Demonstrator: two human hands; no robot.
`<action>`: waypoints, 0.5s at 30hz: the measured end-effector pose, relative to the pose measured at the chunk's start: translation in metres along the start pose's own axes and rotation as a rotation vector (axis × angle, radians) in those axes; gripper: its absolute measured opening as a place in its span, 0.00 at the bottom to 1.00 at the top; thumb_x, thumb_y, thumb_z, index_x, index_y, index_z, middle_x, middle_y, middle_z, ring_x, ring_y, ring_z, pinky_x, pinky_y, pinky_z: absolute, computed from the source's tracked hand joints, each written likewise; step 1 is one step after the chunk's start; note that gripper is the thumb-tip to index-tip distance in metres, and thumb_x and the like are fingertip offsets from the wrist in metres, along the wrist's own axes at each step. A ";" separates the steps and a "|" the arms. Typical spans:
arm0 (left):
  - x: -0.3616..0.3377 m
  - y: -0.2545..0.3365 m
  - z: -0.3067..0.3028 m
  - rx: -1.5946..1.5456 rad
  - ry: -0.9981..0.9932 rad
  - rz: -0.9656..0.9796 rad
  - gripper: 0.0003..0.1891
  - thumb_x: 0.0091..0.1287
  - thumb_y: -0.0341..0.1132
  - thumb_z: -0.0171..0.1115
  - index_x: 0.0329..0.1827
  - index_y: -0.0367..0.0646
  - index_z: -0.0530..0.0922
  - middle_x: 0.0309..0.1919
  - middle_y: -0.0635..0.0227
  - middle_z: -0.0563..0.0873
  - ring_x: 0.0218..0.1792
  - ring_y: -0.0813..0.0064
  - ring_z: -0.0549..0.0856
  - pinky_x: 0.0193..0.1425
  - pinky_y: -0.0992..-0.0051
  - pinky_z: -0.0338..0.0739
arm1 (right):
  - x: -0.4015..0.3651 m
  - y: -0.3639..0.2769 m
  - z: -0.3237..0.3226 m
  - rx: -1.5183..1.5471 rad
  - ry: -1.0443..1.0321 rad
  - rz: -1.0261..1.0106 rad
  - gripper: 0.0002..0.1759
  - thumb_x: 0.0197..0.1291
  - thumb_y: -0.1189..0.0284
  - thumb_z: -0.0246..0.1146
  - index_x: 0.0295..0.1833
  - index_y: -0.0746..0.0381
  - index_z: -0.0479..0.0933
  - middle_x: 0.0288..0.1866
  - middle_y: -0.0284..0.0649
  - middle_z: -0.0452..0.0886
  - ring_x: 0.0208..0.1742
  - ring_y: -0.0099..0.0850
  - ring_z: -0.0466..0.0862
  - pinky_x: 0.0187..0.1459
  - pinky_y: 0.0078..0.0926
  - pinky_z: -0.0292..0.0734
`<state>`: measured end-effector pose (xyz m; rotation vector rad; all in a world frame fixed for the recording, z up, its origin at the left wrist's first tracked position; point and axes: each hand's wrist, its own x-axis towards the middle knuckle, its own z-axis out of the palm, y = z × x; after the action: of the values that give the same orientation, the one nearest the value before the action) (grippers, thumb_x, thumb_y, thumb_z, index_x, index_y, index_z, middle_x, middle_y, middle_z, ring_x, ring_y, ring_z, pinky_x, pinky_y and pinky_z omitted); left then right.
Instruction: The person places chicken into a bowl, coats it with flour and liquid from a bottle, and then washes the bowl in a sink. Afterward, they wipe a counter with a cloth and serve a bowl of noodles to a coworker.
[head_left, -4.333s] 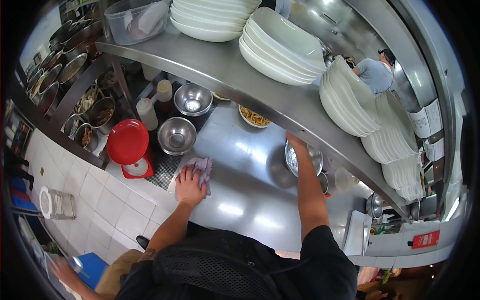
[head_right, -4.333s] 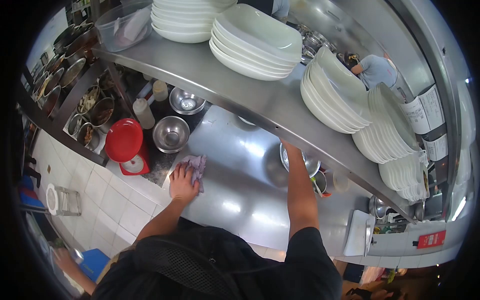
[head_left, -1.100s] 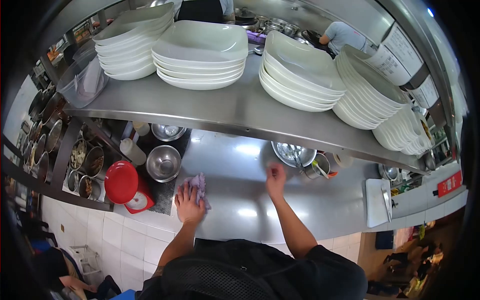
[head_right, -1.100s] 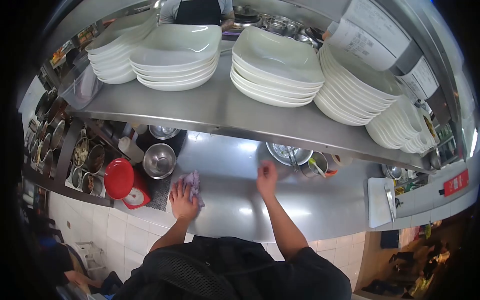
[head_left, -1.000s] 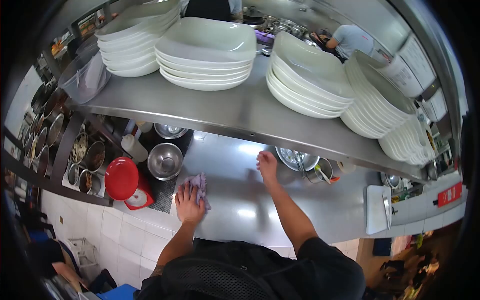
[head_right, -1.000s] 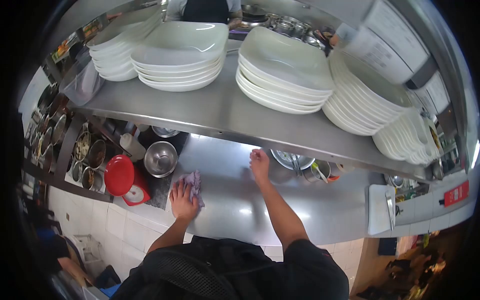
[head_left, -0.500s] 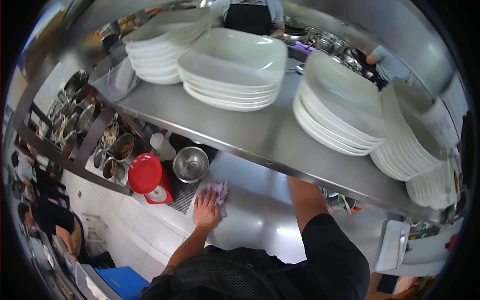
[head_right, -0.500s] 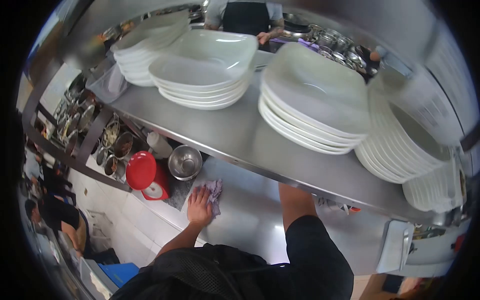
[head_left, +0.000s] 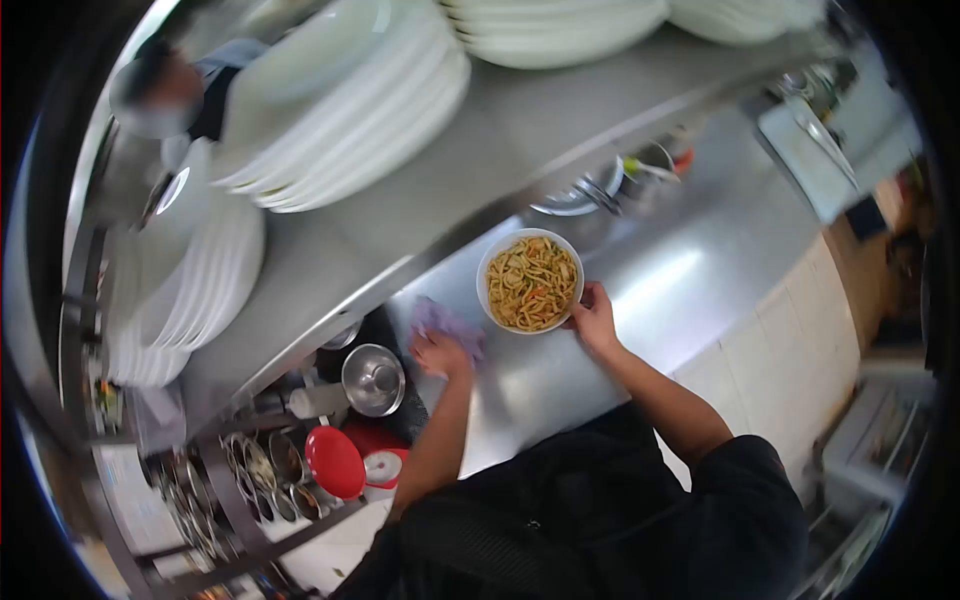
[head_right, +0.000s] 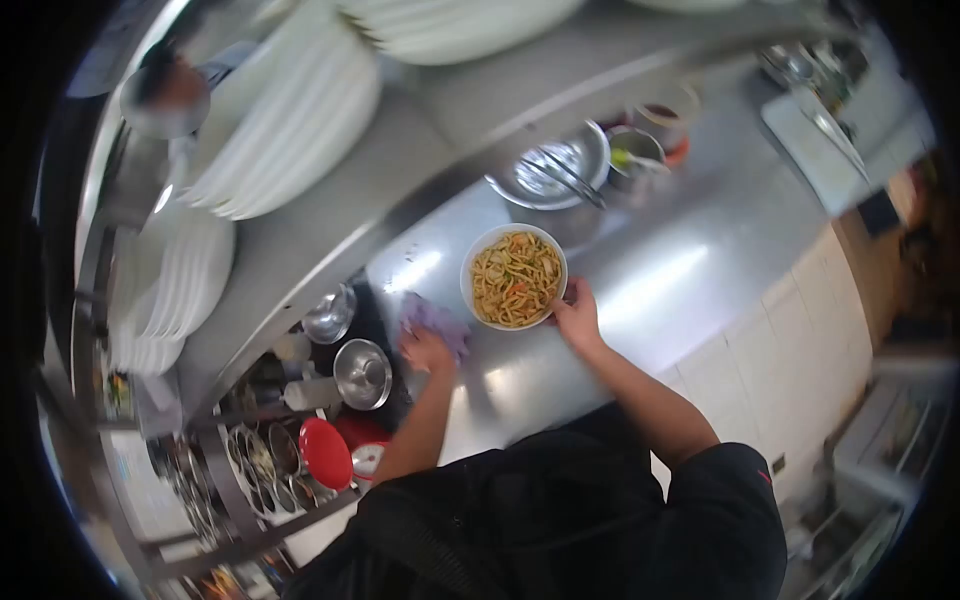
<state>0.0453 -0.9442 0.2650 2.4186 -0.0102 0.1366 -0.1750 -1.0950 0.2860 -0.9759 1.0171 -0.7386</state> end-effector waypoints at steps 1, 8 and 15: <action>0.018 0.010 0.014 -0.006 -0.001 0.015 0.25 0.71 0.45 0.51 0.65 0.39 0.76 0.62 0.54 0.79 0.68 0.50 0.71 0.70 0.50 0.64 | -0.016 -0.001 -0.013 0.015 0.011 -0.005 0.19 0.62 0.81 0.58 0.58 0.68 0.65 0.48 0.45 0.77 0.41 0.33 0.84 0.35 0.28 0.88; 0.113 0.087 0.077 0.320 0.011 0.114 0.29 0.66 0.53 0.54 0.64 0.42 0.77 0.62 0.57 0.80 0.69 0.52 0.69 0.70 0.49 0.64 | -0.064 0.019 -0.045 0.018 0.104 0.017 0.21 0.61 0.81 0.57 0.61 0.66 0.67 0.50 0.44 0.77 0.42 0.31 0.85 0.39 0.29 0.87; 0.160 0.136 0.087 0.747 -0.398 0.366 0.32 0.62 0.59 0.56 0.60 0.43 0.81 0.70 0.50 0.70 0.71 0.43 0.65 0.73 0.47 0.57 | -0.052 0.035 -0.042 -0.072 0.150 -0.103 0.19 0.59 0.82 0.57 0.58 0.66 0.68 0.47 0.42 0.79 0.42 0.26 0.84 0.38 0.25 0.82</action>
<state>0.2062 -1.0992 0.3055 3.1206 -0.6966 -0.2205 -0.2304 -1.0487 0.2639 -1.0531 1.1365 -0.8762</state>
